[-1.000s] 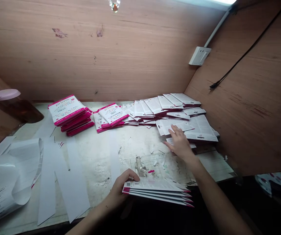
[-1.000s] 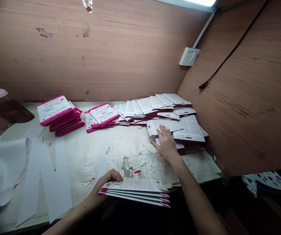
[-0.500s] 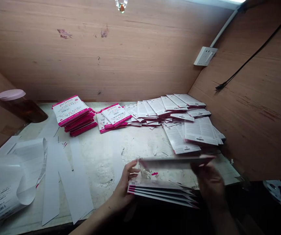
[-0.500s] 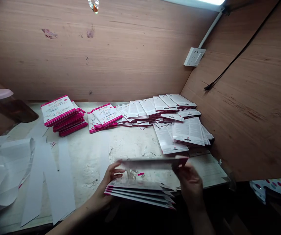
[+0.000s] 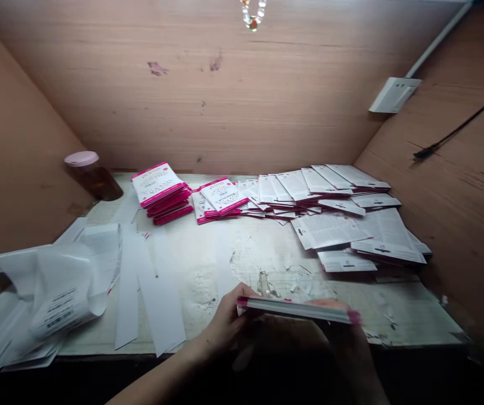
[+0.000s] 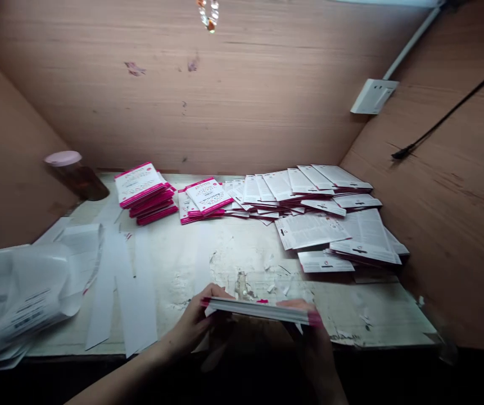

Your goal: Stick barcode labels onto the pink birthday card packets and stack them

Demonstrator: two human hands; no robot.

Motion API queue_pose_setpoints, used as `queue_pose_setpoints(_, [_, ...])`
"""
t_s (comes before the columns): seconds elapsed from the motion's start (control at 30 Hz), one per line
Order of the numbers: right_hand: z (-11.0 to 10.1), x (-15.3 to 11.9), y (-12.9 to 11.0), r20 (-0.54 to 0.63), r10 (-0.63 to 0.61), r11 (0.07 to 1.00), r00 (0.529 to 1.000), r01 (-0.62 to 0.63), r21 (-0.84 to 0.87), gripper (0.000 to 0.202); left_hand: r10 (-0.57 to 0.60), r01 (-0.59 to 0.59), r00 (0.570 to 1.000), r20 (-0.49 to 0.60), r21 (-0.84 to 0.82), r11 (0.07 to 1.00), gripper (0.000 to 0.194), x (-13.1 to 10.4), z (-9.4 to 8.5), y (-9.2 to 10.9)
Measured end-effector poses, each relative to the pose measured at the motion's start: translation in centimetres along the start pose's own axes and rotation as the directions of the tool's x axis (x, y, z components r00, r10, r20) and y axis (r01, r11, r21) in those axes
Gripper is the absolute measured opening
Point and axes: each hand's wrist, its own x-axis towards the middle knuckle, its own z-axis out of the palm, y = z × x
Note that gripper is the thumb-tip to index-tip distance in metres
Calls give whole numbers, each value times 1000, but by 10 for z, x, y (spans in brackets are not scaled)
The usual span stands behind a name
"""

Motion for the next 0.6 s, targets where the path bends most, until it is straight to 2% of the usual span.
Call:
queue_pose_setpoints(0.07, [28,26,-18,44,147,986,988,-150,70,41,-28,23,983,-181,-31,999,26,-1,-22,7])
queue_pose_setpoints(0.1, [46,40,-26,103,208,967,973,-221,129,50,-52,37,959,-277,-58,998,32,-2,-36,7])
queue_pose_setpoints(0.17, [87,66,-31,273,315,910,909,-370,185,56,-136,89,897,-421,-129,988,49,-4,-63,-1])
queue_pose_setpoints(0.23, [127,85,-25,350,417,886,839,-461,49,50,-200,157,842,-502,-128,979,63,-7,-86,-17])
queue_pose_setpoints(0.3, [156,95,-12,317,485,874,815,-458,-161,43,-168,235,797,-580,43,971,70,-11,-100,-33])
queue_pose_setpoints(0.33, [165,96,-5,283,497,864,820,-437,-251,41,-106,276,785,-611,191,942,71,-13,-103,-39])
queue_pose_setpoints(0.37, [170,95,0,252,496,854,831,-413,-317,39,-17,300,791,-612,363,882,71,-15,-105,-42])
queue_pose_setpoints(0.4, [172,94,4,226,486,847,844,-391,-361,38,77,292,825,-560,538,791,70,-17,-105,-44])
queue_pose_setpoints(0.43, [172,91,5,208,476,841,854,-374,-390,36,147,243,878,-456,689,683,70,-18,-105,-44])
queue_pose_setpoints(0.5, [169,87,3,176,448,826,877,-330,-456,34,158,77,971,-177,864,497,69,-19,-105,-42])
queue_pose_setpoints(0.53, [169,87,0,155,411,812,899,-283,-510,34,123,2,991,-62,897,442,69,-18,-106,-42])
queue_pose_setpoints(0.6, [173,94,-7,126,274,750,953,-130,-649,38,66,-66,997,44,923,379,73,-15,-109,-43])
